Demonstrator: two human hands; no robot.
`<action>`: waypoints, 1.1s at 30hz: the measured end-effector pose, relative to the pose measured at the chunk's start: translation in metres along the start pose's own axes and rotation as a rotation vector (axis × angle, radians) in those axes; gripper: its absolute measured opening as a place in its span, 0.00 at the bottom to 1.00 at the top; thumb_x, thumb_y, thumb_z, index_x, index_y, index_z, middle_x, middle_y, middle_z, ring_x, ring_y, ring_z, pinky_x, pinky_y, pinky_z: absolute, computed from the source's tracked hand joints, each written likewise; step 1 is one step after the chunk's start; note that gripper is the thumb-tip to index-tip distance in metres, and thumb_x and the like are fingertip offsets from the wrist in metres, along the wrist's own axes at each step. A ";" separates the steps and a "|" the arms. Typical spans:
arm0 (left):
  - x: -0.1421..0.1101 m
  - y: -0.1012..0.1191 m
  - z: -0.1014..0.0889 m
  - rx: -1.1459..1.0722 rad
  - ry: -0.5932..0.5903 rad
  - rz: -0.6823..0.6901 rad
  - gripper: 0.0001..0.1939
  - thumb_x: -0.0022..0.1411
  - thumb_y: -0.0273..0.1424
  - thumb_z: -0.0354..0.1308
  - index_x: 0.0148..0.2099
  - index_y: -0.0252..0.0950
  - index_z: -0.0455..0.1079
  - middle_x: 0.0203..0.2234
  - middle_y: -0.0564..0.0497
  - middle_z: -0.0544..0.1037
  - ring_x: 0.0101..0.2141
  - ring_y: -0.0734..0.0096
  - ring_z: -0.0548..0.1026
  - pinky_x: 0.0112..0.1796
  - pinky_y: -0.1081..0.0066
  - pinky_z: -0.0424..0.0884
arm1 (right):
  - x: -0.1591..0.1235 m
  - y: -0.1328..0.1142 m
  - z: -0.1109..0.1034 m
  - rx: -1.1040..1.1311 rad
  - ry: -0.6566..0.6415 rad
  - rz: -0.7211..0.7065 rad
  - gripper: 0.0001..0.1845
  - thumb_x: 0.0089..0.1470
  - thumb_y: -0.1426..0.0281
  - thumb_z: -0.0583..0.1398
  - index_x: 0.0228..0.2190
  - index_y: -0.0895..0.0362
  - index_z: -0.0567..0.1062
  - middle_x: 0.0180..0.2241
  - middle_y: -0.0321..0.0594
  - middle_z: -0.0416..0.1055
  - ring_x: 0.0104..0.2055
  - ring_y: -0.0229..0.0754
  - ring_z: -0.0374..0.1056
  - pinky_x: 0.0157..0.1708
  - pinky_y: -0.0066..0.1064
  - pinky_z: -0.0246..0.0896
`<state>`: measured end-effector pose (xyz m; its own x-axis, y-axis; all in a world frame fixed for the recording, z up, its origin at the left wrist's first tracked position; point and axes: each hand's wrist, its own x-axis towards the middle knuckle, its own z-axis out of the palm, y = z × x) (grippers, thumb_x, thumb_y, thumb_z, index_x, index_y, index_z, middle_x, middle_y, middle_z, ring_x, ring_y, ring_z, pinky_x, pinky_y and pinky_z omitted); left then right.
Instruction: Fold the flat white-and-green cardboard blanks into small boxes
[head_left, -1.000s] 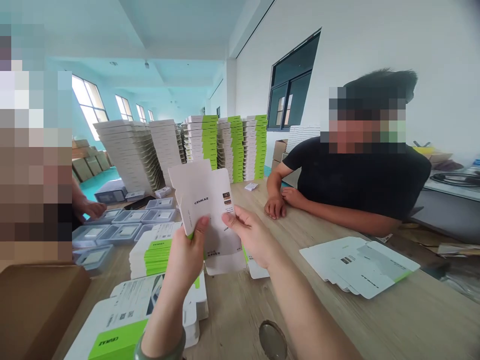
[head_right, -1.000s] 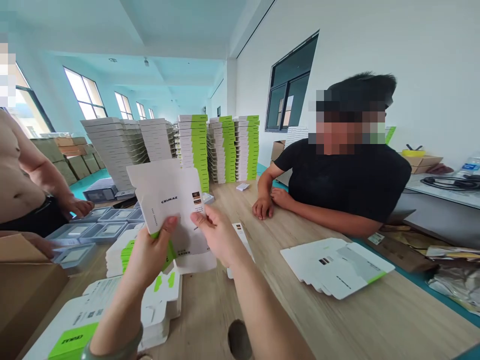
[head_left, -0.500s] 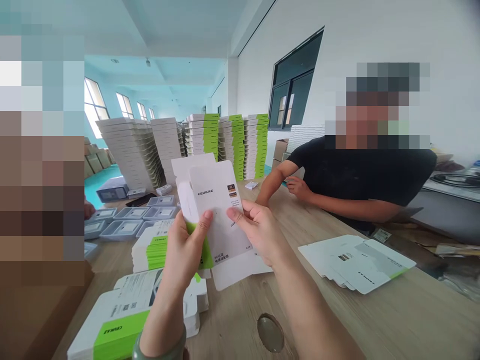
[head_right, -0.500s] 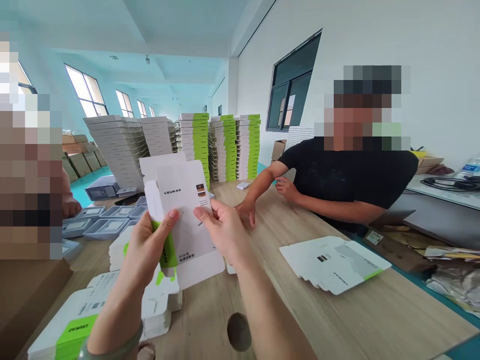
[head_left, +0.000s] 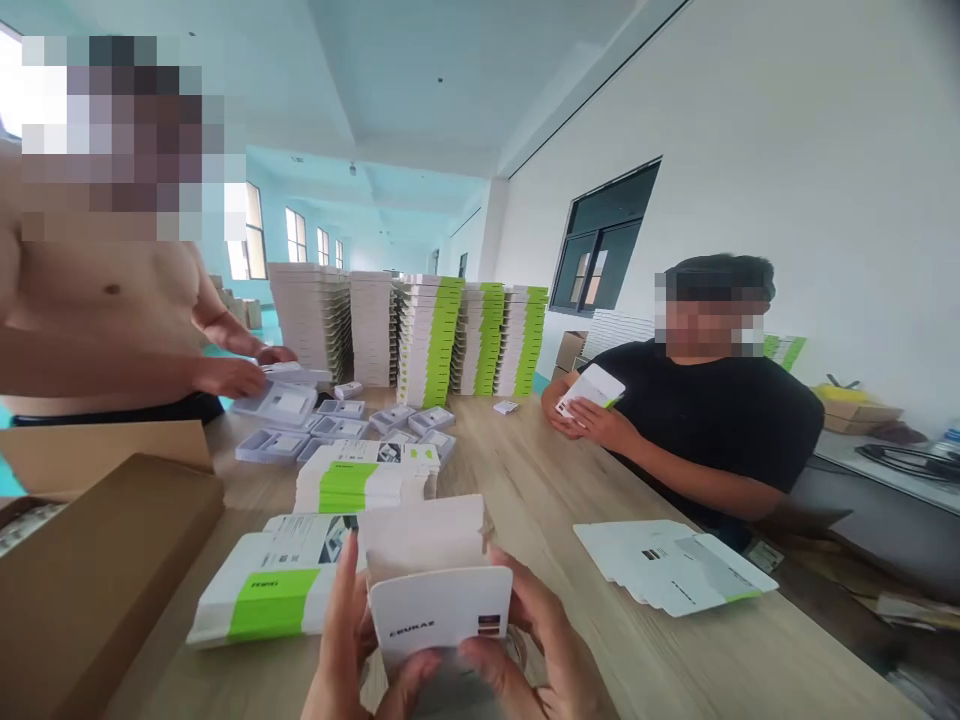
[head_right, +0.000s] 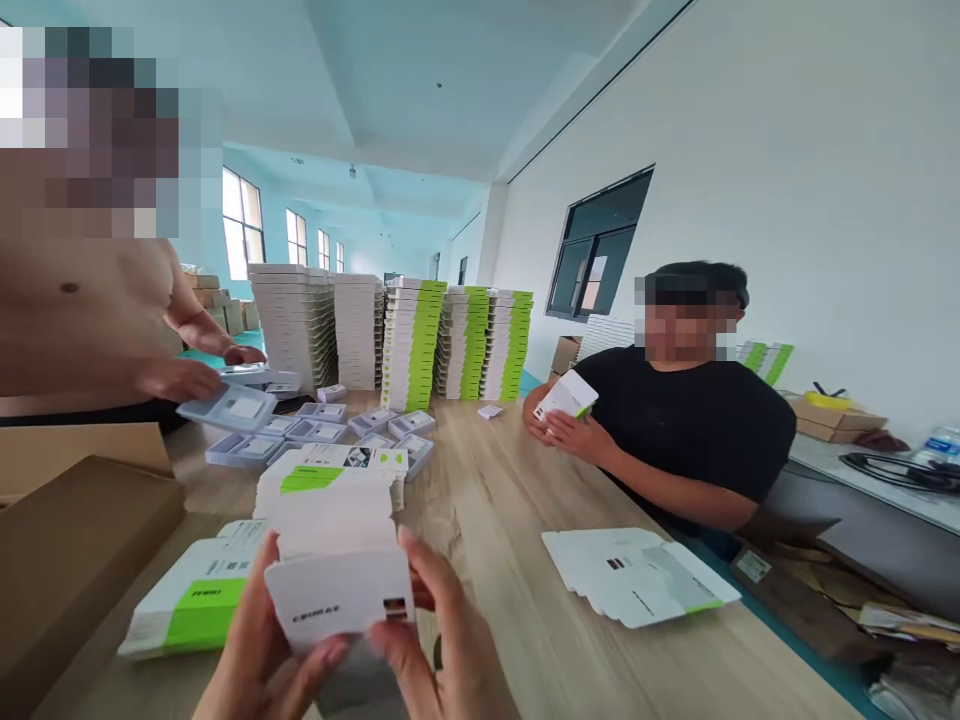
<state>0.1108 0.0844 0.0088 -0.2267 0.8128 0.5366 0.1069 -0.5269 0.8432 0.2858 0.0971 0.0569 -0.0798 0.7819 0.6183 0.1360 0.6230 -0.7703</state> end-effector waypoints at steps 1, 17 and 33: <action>-0.014 0.000 -0.002 0.039 0.034 0.038 0.44 0.70 0.42 0.64 0.78 0.54 0.44 0.64 0.39 0.76 0.58 0.44 0.80 0.54 0.52 0.80 | -0.014 -0.001 0.000 -0.014 0.000 -0.018 0.25 0.66 0.54 0.63 0.63 0.36 0.73 0.49 0.43 0.81 0.44 0.50 0.81 0.44 0.38 0.80; -0.051 -0.031 -0.038 0.006 0.089 -0.059 0.20 0.51 0.41 0.79 0.44 0.52 0.75 0.47 0.52 0.88 0.52 0.45 0.84 0.55 0.49 0.79 | -0.084 0.038 0.011 -0.068 0.237 0.007 0.19 0.59 0.54 0.70 0.48 0.49 0.82 0.41 0.46 0.86 0.38 0.52 0.84 0.35 0.36 0.85; -0.023 0.016 -0.054 0.198 -0.362 0.333 0.28 0.70 0.17 0.55 0.63 0.52 0.67 0.63 0.42 0.74 0.64 0.58 0.74 0.59 0.62 0.74 | 0.049 -0.055 -0.042 0.336 -0.433 0.338 0.45 0.63 0.32 0.45 0.58 0.49 0.78 0.59 0.48 0.79 0.61 0.56 0.75 0.63 0.55 0.64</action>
<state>0.0659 0.0438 0.0081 0.1954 0.6616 0.7240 0.3049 -0.7426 0.5963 0.3158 0.0999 0.1359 -0.4882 0.8306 0.2679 -0.0878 0.2587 -0.9620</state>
